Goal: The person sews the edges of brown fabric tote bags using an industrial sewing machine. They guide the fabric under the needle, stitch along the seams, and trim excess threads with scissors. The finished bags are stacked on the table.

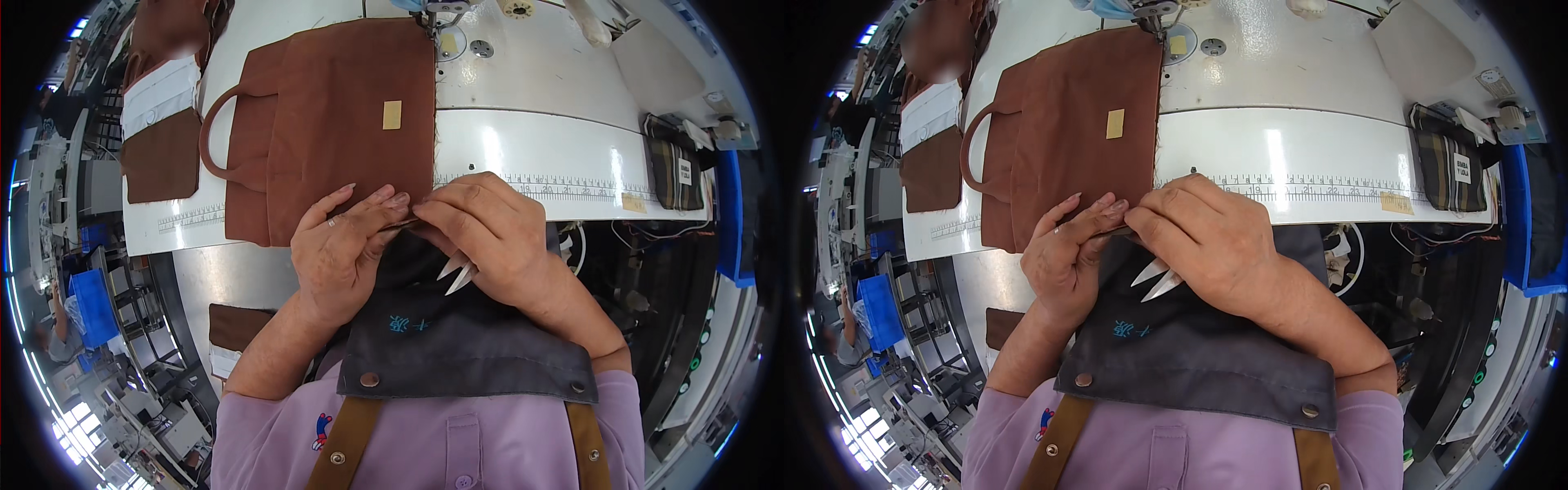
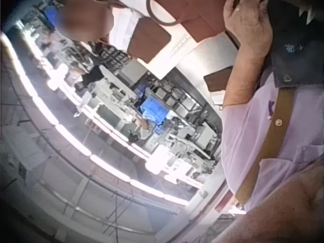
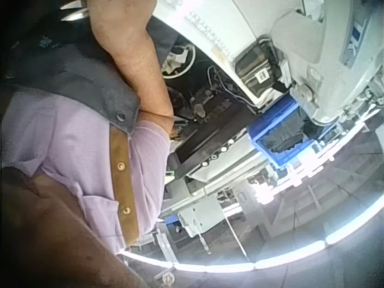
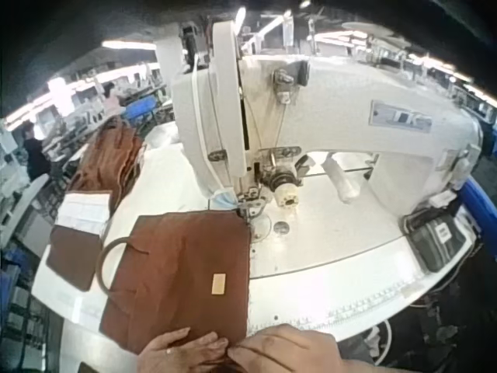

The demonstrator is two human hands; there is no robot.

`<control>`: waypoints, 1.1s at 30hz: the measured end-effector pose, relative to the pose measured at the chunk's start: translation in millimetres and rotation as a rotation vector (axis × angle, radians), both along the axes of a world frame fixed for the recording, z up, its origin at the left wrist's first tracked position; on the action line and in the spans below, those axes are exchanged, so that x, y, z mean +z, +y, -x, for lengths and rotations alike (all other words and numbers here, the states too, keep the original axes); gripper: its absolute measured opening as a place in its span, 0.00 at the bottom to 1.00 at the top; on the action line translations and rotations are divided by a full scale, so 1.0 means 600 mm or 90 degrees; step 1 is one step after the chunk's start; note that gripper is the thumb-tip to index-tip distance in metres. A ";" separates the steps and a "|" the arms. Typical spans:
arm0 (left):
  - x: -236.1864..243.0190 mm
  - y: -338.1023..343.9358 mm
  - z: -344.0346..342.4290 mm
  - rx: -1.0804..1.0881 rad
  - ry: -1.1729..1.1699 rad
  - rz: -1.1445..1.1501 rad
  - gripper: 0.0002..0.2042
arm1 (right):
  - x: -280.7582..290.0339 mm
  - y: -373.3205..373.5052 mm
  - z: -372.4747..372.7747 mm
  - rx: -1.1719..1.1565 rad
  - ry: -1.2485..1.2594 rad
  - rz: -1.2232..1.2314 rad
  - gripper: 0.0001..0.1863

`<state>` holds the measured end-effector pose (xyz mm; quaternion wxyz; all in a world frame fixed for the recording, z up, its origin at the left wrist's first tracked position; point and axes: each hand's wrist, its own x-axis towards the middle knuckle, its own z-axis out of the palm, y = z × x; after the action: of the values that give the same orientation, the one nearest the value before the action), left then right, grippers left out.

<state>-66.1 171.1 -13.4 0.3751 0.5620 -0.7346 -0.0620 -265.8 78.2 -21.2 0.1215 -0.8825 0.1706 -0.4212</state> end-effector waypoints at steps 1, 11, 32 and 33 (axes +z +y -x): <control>0.005 -0.001 0.001 0.012 0.022 -0.018 0.05 | 0.003 -0.002 -0.002 0.003 -0.004 -0.014 0.20; 0.013 -0.003 0.000 0.048 0.112 -0.060 0.05 | 0.018 -0.004 -0.018 0.011 -0.026 -0.099 0.15; 0.066 -0.148 -0.054 -0.236 -0.250 -0.049 0.18 | 0.015 -0.002 0.005 0.072 0.064 0.094 0.08; 0.061 -0.164 -0.055 -0.234 -0.233 -0.067 0.19 | 0.016 -0.003 0.005 0.073 0.062 0.091 0.08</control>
<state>-33.2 72.5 23.1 0.1885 0.4396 -0.8759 -0.0642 -268.7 76.3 -11.7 0.0735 -0.9168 0.0947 -0.3810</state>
